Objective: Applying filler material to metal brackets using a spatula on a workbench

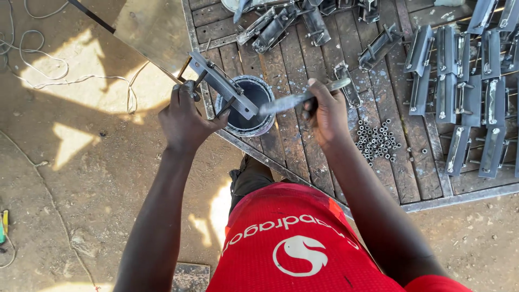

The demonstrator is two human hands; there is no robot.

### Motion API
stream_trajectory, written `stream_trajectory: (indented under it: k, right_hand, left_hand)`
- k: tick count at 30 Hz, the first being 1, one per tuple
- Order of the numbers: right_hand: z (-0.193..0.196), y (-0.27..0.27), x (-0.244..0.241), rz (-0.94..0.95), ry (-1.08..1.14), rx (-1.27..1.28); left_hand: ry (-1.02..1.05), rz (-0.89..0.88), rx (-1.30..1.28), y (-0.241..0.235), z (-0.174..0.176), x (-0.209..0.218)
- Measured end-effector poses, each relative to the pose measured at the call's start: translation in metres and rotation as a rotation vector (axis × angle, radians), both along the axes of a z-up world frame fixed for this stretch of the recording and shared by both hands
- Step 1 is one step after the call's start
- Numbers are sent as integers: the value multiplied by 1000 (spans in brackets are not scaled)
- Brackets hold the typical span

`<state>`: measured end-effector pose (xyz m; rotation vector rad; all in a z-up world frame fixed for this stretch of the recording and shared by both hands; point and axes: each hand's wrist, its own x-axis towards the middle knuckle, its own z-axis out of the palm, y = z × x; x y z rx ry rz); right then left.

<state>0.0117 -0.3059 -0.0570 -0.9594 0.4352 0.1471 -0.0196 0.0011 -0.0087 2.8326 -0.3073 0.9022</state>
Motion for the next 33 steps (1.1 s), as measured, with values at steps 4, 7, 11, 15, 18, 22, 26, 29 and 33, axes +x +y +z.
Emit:
stream_trajectory:
  k: [4,7,11,15,18,22,26,29,33]
  right_hand:
    - [18,15,-2,5,34,44]
    - [15,21,-7,64,62,59]
    - [-8,-2,-6,78,141,81]
    - [9,-5,-5,109,156,173]
    - [12,9,-6,153,185,278]
    - [-5,10,-15,164,261,264]
    - [-34,-4,-26,164,278,182]
    - [-46,-8,-34,113,245,130]
    - [-29,1,-38,111,178,46]
  left_hand:
    - [-12,10,26,-9,0,2]
    - [-19,40,53,-4,-6,3]
    - [-9,57,14,8,-14,4]
    - [6,55,55,3,-8,0]
    - [24,62,7,-2,-14,3]
    - [70,107,-20,-1,-13,7]
    - [89,199,-39,6,-14,9]
    - [203,277,-24,12,-26,14]
    - [691,453,-84,-1,-11,24]
